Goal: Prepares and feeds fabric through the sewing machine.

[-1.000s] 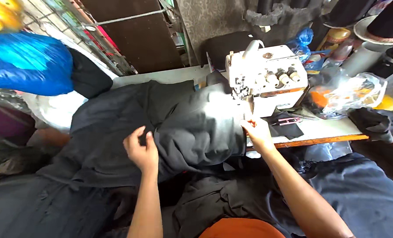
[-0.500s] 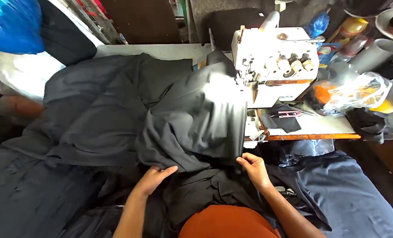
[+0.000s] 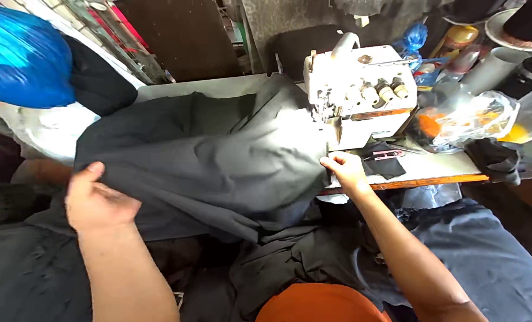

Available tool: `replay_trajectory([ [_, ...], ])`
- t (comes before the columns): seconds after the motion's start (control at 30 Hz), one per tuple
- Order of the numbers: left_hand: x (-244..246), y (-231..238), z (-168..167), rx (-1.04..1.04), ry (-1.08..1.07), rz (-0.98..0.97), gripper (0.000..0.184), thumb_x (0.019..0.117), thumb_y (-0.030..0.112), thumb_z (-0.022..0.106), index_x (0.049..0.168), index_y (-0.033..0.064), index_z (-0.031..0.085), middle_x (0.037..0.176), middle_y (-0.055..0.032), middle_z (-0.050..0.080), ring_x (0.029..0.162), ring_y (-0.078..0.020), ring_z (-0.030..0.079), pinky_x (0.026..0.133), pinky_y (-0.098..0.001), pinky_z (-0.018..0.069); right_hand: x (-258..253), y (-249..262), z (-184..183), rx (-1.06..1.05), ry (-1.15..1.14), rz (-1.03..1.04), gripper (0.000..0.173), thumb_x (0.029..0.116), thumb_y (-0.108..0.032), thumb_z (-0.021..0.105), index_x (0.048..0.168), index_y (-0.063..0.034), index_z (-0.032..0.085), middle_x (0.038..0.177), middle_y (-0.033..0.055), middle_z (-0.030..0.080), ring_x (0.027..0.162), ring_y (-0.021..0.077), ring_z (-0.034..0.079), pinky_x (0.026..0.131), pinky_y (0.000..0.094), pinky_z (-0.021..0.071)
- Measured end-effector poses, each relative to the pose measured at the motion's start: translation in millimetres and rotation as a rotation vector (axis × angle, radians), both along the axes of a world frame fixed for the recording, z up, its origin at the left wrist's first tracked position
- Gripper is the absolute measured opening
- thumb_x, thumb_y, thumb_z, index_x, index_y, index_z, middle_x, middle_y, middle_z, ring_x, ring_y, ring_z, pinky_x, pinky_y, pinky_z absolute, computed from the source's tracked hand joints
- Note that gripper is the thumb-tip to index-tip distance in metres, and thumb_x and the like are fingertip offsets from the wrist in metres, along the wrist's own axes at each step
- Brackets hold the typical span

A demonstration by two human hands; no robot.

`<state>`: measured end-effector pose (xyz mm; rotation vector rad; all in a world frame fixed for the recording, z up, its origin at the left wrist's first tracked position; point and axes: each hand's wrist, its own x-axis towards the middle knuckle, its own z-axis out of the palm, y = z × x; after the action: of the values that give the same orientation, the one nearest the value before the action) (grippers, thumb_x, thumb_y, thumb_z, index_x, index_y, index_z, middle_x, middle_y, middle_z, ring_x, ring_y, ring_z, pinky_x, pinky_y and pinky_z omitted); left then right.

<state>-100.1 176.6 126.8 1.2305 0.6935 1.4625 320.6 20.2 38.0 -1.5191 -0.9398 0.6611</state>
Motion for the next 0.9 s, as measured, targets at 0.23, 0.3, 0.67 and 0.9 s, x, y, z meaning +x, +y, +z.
replay_trajectory([
  [0.23,-6,74,-22,-0.452,0.24,0.357,0.031,0.1006,0.036,0.059,0.127,0.0199,0.056,0.114,0.0043,0.065,0.102,-0.006,0.064,0.087,-0.0319,0.0548,-5,5,4,0.003,0.085,-0.05,0.013,0.0948,-0.015,0.073,0.089,-0.004,0.07,0.075,0.0037,0.065,0.064,0.0101,0.059,0.062,0.0302,0.051],
  [0.3,-12,73,-31,-0.506,0.255,0.334,0.018,0.0994,0.038,0.062,0.108,0.0221,0.058,0.094,0.0069,0.067,0.085,-0.0042,0.067,0.074,-0.0265,0.0567,-11,-7,-10,0.047,0.135,-0.033,0.007,0.0936,-0.01,0.072,0.095,-0.0026,0.072,0.082,0.0055,0.07,0.071,0.0117,0.067,0.067,0.0308,0.0584],
  [0.67,108,-91,-45,0.494,1.176,0.435,0.067,0.0997,0.039,0.057,0.149,-0.005,0.043,0.148,-0.0381,0.042,0.14,-0.0578,0.036,0.112,-0.0701,0.0312,-28,-36,-13,0.223,0.329,-0.091,0.012,0.0875,0.004,0.072,0.099,0.0024,0.073,0.081,0.0055,0.073,0.065,0.0097,0.068,0.063,0.0256,0.061],
  [0.9,257,-98,-108,1.058,1.116,0.087,0.072,0.0776,0.029,0.081,0.145,0.029,0.056,0.153,-0.0244,0.047,0.148,-0.0556,0.026,0.113,-0.079,0.0156,-29,-51,2,0.363,0.392,0.025,0.023,0.0871,0.005,0.069,0.106,-0.0051,0.062,0.083,0.0029,0.07,0.065,0.0116,0.067,0.062,0.0283,0.0609],
])
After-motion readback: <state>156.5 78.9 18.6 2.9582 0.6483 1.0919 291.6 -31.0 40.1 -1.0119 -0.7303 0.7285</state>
